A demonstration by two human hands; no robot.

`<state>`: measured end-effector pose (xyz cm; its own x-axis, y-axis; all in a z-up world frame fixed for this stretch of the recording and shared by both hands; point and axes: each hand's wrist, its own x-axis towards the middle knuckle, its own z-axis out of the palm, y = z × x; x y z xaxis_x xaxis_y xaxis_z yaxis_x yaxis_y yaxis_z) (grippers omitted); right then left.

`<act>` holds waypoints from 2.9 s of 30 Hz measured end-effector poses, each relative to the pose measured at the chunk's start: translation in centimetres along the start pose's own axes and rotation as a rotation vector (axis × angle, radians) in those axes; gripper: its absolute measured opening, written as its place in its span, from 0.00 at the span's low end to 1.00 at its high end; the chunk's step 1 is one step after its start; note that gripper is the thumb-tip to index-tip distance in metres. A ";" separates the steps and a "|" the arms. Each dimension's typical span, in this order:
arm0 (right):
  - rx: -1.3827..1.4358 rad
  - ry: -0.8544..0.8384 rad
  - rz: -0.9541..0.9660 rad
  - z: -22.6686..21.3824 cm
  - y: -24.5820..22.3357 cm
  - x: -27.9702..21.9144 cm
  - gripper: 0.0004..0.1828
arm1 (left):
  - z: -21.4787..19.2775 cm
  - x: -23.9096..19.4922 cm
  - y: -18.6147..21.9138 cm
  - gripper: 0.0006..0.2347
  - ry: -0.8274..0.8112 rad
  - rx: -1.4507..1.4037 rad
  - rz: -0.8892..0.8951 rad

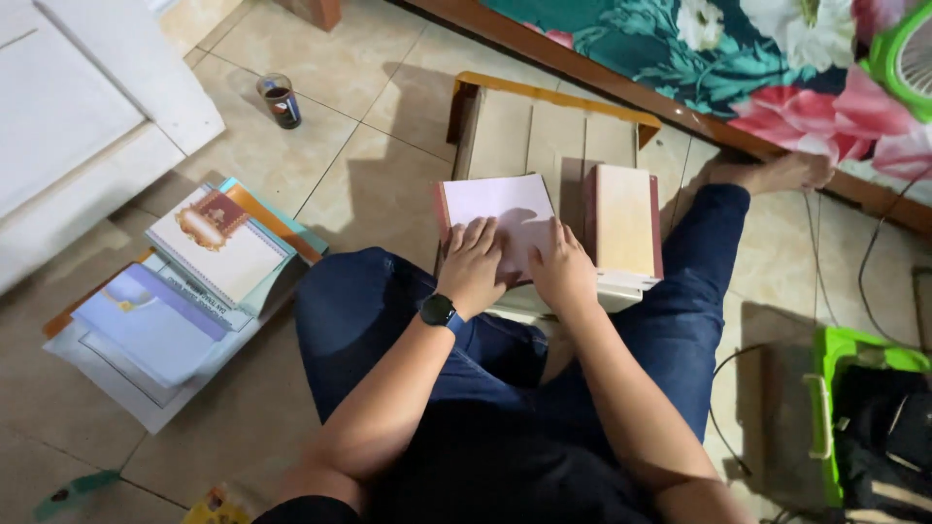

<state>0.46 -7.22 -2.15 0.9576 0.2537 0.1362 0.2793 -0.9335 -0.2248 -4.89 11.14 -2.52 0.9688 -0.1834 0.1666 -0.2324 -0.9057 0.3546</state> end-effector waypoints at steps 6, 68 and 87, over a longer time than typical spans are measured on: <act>0.049 0.094 -0.054 -2.4 -1.6 -1.1 0.32 | -1.0 -0.1 0.9 0.29 0.037 0.005 -0.047; -0.065 0.234 -0.646 6.2 -1.8 7.5 0.41 | 1.7 1.7 -1.7 0.22 0.123 0.012 -0.262; -0.086 0.024 -0.654 4.3 0.1 4.2 0.37 | -0.3 1.2 -0.9 0.22 0.019 -0.009 -0.271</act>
<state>4.84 -5.13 -5.70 0.5902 0.7706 0.2406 0.7955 -0.6058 -0.0110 -3.52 11.80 -2.37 0.9940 0.0726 0.0814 0.0345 -0.9172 0.3970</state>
